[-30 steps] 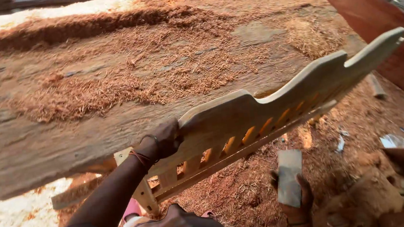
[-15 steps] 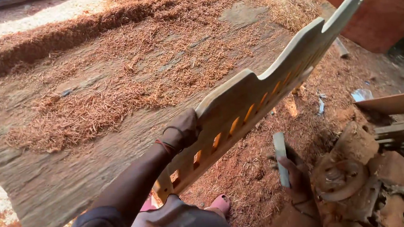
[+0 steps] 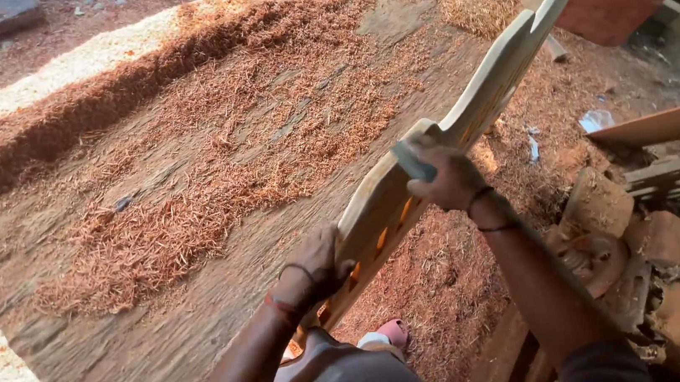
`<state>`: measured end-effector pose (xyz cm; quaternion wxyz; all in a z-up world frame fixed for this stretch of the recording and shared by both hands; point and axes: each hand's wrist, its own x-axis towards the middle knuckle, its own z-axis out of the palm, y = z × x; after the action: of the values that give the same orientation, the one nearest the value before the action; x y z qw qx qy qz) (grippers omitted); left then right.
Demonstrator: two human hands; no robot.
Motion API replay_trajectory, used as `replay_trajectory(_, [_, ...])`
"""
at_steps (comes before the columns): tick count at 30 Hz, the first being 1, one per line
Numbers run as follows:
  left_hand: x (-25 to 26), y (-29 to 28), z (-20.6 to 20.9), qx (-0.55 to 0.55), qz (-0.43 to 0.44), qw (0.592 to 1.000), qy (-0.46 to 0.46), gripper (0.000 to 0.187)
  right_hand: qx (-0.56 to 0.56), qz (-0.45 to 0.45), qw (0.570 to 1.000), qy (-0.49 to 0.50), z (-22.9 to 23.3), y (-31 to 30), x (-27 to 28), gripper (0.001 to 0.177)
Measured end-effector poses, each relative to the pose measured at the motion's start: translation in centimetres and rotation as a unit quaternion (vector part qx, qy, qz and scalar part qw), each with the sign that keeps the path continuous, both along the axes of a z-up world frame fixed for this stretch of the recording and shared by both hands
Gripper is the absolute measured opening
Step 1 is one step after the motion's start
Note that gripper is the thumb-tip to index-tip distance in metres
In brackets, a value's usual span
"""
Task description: The person smooths a long, curved wooden piece using a sanding block. They hold the wood with one hand and rub the sanding block along the edges and surfaces, generating fine wood dust.
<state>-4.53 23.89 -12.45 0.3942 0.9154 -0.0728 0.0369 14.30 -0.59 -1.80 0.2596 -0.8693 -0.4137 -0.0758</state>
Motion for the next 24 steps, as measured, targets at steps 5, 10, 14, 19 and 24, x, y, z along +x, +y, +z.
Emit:
replay_trajectory(5, [-2.5, 0.4, -0.9, 0.131, 0.041, 0.988, 0.074, 0.073, -0.358, 0.052, 0.927, 0.102, 5.3, 6.8, -5.1, 0.088])
replay_trajectory(10, [-2.6, 0.3, -0.7, 0.138, 0.048, 0.986, 0.084, 0.079, -0.257, 0.022, 0.965, 0.052, -0.5, -0.2, 5.6, 0.078])
replay_trajectory(14, [-2.2, 0.1, -1.0, 0.135, 0.051, 0.985, 0.094, 0.082, -0.269, 0.008, 0.954, 0.133, 1.4, 3.7, 0.6, 0.079])
replay_trajectory(19, [-1.6, 0.0, 1.0, 0.150, 0.033, 0.967, 0.203, 0.081, -0.263, 0.008, 0.959, 0.105, 0.9, 0.9, 3.1, 0.088])
replay_trajectory(24, [-1.7, 0.0, 2.1, 0.143, 0.023, 0.955, 0.258, 0.084, -0.289, -0.088, 0.941, 0.154, 2.5, 0.5, 2.6, 0.084])
